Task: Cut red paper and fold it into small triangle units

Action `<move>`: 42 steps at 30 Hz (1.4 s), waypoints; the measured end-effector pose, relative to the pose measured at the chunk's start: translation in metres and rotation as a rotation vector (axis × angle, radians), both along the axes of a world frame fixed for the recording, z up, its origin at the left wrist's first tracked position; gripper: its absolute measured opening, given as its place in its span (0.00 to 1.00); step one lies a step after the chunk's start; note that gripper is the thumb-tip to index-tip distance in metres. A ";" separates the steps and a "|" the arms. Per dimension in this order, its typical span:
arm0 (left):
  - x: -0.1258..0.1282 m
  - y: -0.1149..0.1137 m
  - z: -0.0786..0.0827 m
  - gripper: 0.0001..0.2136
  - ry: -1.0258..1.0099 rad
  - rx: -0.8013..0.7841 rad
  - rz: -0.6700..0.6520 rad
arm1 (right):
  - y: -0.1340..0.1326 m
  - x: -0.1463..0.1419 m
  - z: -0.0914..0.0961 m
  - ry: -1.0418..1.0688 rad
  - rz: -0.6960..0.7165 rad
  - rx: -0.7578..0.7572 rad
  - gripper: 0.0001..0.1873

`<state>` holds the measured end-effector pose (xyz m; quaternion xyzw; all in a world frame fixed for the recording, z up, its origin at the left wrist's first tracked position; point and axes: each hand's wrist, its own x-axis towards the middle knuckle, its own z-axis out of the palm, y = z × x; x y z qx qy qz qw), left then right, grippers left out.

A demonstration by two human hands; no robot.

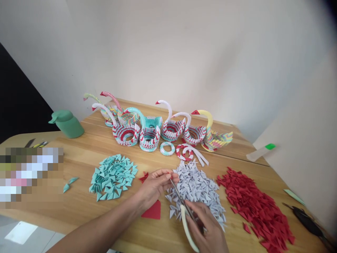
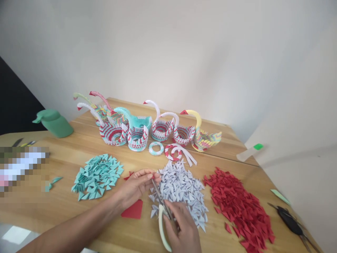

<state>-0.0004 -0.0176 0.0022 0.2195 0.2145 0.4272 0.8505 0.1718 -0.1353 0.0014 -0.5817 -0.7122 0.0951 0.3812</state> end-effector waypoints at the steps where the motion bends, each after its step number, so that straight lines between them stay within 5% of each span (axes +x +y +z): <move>1: -0.001 0.001 0.000 0.06 0.001 -0.007 0.007 | 0.000 0.000 0.003 0.024 0.014 -0.054 0.14; 6: -0.005 0.006 0.000 0.07 0.020 -0.054 0.033 | -0.006 0.006 0.013 0.137 0.066 -0.240 0.14; 15: -0.005 0.005 0.001 0.07 0.036 -0.042 -0.013 | -0.005 0.008 0.014 0.155 0.021 -0.252 0.14; 21: -0.005 0.002 0.005 0.08 0.056 -0.014 -0.044 | -0.004 0.007 0.012 0.100 0.020 -0.221 0.13; 29: -0.003 0.001 0.002 0.08 0.092 0.076 -0.051 | -0.004 -0.001 0.012 -0.019 -0.031 0.013 0.13; 34: -0.008 0.006 0.001 0.09 0.057 -0.011 -0.056 | -0.006 0.002 0.017 0.115 -0.017 -0.182 0.12; 42: -0.008 0.002 0.011 0.12 0.042 -0.046 -0.131 | -0.005 0.003 0.014 0.233 -0.048 -0.232 0.12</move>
